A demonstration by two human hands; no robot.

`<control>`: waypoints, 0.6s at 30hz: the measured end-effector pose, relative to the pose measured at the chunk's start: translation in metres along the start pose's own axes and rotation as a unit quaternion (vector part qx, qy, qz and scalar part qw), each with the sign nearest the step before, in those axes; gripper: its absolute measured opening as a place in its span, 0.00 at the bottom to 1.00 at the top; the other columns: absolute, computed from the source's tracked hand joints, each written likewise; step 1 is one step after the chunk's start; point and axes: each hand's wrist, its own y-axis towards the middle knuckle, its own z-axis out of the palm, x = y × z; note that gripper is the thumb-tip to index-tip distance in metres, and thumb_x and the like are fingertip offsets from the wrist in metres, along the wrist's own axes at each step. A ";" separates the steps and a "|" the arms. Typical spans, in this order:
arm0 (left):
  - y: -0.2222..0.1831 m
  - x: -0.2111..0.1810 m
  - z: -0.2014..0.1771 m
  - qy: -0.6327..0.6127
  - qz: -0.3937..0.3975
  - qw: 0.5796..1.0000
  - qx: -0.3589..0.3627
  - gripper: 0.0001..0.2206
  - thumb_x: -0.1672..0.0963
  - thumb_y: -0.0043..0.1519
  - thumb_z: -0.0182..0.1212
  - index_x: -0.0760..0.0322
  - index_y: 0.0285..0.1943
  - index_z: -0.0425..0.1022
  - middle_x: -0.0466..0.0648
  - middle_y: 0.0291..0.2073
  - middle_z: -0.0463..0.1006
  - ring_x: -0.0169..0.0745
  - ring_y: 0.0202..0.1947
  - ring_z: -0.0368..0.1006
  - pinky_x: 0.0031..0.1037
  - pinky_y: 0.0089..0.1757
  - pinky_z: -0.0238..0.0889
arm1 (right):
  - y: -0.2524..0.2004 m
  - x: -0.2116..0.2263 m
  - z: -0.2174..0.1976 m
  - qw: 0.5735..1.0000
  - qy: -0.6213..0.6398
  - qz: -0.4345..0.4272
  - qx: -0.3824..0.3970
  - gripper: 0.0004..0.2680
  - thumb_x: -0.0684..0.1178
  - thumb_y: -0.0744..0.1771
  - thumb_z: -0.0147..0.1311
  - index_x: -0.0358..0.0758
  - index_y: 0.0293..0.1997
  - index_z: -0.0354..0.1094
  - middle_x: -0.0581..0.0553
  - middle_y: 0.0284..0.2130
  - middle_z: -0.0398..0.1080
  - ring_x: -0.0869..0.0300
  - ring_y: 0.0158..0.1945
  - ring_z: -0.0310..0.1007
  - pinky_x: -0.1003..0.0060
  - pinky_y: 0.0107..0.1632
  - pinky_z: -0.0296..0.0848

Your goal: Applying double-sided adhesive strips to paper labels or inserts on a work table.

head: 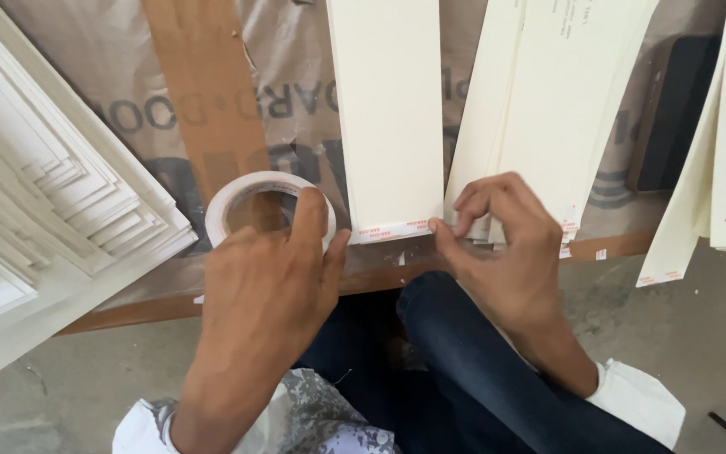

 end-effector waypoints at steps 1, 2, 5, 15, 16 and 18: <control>0.000 0.000 0.000 0.014 -0.001 1.000 0.003 0.15 0.52 0.62 0.62 0.67 0.48 0.72 0.52 0.13 0.73 0.56 0.14 0.72 0.42 0.21 0.63 | -0.002 0.002 0.001 0.998 -0.013 -0.062 -0.008 0.08 0.40 0.62 0.68 0.34 0.27 0.68 0.44 0.40 0.75 0.60 0.44 0.77 0.66 0.45 0.76; 0.000 -0.001 0.001 0.028 -0.002 1.000 0.007 0.14 0.51 0.62 0.62 0.65 0.46 0.72 0.52 0.13 0.73 0.56 0.15 0.72 0.42 0.21 0.62 | -0.004 0.004 0.002 0.992 -0.026 -0.123 -0.016 0.05 0.38 0.62 0.66 0.37 0.31 0.71 0.45 0.41 0.75 0.60 0.45 0.78 0.65 0.45 0.76; 0.002 -0.002 -0.002 0.024 -0.004 1.000 0.013 0.13 0.52 0.62 0.62 0.66 0.46 0.72 0.51 0.12 0.74 0.56 0.15 0.72 0.42 0.21 0.62 | -0.006 0.004 0.006 0.954 -0.063 -0.293 -0.029 0.04 0.38 0.63 0.64 0.36 0.38 0.74 0.45 0.43 0.75 0.54 0.50 0.77 0.62 0.51 0.78; -0.001 0.000 0.004 0.010 0.011 1.000 -0.004 0.14 0.52 0.62 0.61 0.66 0.49 0.72 0.53 0.13 0.75 0.57 0.16 0.73 0.42 0.25 0.64 | -0.009 -0.001 0.002 0.863 -0.239 -0.444 0.007 0.11 0.40 0.65 0.62 0.38 0.53 0.75 0.44 0.45 0.75 0.53 0.52 0.76 0.61 0.56 0.78; 0.000 0.000 0.005 0.015 0.007 1.000 0.007 0.14 0.52 0.63 0.61 0.66 0.48 0.71 0.53 0.13 0.75 0.57 0.16 0.73 0.42 0.25 0.65 | -0.007 0.003 0.000 0.849 -0.263 -0.458 0.006 0.13 0.40 0.65 0.61 0.39 0.55 0.74 0.43 0.44 0.75 0.52 0.52 0.76 0.59 0.56 0.78; 0.001 0.000 0.005 0.025 0.006 1.000 0.008 0.14 0.51 0.63 0.61 0.65 0.48 0.71 0.54 0.14 0.76 0.56 0.17 0.74 0.41 0.25 0.65 | -0.008 0.006 0.001 0.831 -0.288 -0.475 -0.006 0.15 0.40 0.64 0.59 0.40 0.58 0.73 0.42 0.44 0.75 0.52 0.52 0.76 0.58 0.57 0.78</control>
